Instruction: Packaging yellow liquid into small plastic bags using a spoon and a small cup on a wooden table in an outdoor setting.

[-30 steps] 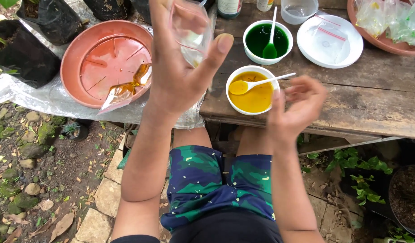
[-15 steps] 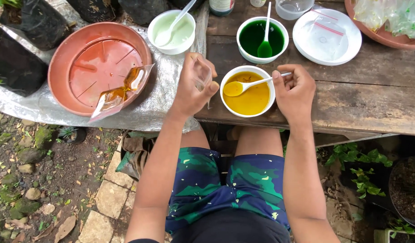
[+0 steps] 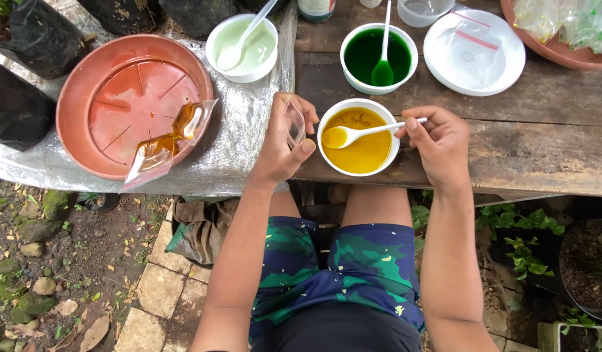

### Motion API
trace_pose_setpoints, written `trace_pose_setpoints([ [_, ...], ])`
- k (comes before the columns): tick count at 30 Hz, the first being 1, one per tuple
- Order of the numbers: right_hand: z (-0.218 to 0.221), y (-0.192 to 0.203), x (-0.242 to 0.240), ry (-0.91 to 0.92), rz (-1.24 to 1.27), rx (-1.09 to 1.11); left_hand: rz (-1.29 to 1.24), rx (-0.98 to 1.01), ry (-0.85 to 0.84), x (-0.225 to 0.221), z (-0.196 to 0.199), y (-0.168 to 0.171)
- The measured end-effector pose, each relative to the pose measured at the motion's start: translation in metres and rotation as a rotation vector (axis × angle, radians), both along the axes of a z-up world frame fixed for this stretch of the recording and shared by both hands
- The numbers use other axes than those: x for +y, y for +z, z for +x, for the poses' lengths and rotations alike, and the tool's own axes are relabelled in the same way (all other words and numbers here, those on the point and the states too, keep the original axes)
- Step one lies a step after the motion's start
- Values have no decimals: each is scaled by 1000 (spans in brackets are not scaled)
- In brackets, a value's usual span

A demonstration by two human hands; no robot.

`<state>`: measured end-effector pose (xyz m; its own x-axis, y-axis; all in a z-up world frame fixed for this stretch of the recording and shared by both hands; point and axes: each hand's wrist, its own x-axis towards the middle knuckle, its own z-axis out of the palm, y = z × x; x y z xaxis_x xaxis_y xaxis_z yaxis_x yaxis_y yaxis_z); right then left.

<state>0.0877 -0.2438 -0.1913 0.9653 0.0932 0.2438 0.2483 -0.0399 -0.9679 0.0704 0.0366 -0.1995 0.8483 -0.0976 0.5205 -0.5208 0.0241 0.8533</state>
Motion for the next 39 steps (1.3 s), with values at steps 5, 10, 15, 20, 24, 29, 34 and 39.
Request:
trace_pose_setpoints([
  [5, -4, 1, 2, 13, 13, 33, -11, 25, 18, 0, 0, -1],
  [10, -2, -3, 1, 8, 4, 11, -40, 32, 0, 2, 0, 1],
  [15, -1, -8, -3, -3, 16, -4, -21, 10, 15, 0, 0, 4],
  [20, -1, -11, -4, -11, 34, -20, -11, 20, 25, 1, -1, 6],
  [24, 0, -12, -5, -24, 41, -25, -12, 26, 29, 1, -1, 5],
  [29, 2, -15, -6, -35, 53, -30, 15, 36, 54, 0, -2, 6],
  [34, 3, -16, -6, -42, 75, -48, 32, 33, 52, 1, -3, 6],
  [39, 5, -19, -6, -48, 88, -56, 18, 48, 51, 1, -4, 6],
])
